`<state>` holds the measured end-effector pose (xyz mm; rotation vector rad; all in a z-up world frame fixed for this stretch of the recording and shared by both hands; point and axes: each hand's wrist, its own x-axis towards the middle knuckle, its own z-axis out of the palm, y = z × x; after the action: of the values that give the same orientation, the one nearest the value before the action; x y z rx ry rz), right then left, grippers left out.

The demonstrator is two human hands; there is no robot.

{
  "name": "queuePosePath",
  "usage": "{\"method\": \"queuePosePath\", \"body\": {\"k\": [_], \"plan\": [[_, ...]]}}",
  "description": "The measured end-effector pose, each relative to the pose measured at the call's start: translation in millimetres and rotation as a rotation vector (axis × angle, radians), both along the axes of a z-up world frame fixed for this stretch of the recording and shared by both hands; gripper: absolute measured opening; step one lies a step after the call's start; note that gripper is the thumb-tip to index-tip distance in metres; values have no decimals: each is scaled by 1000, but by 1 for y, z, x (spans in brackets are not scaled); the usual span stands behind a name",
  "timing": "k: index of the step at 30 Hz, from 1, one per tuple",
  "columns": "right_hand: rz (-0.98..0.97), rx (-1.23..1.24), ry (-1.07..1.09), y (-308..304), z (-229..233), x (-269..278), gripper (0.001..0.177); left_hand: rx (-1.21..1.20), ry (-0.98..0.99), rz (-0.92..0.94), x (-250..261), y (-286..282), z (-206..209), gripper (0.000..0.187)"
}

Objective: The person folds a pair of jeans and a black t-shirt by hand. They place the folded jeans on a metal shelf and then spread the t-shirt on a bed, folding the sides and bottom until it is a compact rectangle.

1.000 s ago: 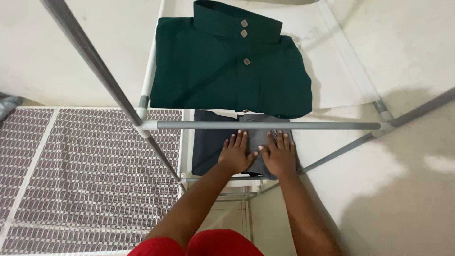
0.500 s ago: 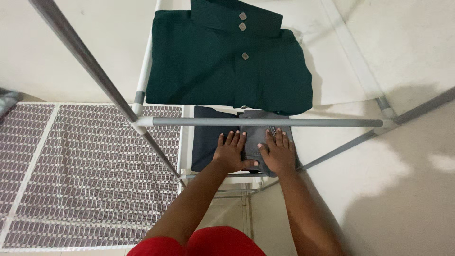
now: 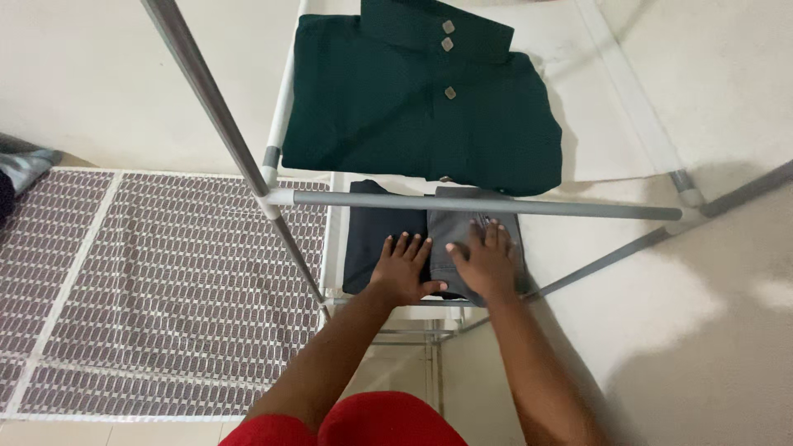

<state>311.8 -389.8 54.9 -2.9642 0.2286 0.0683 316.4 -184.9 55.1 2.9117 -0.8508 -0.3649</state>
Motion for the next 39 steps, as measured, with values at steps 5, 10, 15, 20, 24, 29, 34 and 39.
{"method": "queuePosePath", "body": {"k": [5, 10, 15, 20, 24, 29, 34, 39], "plan": [[51, -20, -9, 20, 0, -13, 83, 61, 42, 1, -2, -3, 4, 109], [61, -10, -38, 15, -5, -12, 84, 70, 62, 11, -6, 0, 6, 107], [56, 7, -61, 17, -13, -11, 83, -1, 16, 31, -12, 20, -9, 104], [13, -58, 34, 28, -2, -10, 87, 41, 44, 109, -17, 39, -10, 102], [50, -227, 10, 47, 14, -19, 80, 103, 52, 143, -31, 56, -6, 104], [394, -70, -238, 97, 3, -25, 68, -11, 6, 130, -55, 75, -6, 101], [675, 249, -292, 136, -15, -50, 26, -126, 102, 151, -76, 92, -5, 78], [783, 484, -250, 164, -6, -71, 11, -352, 251, 345, -110, 134, -3, 62]]}}
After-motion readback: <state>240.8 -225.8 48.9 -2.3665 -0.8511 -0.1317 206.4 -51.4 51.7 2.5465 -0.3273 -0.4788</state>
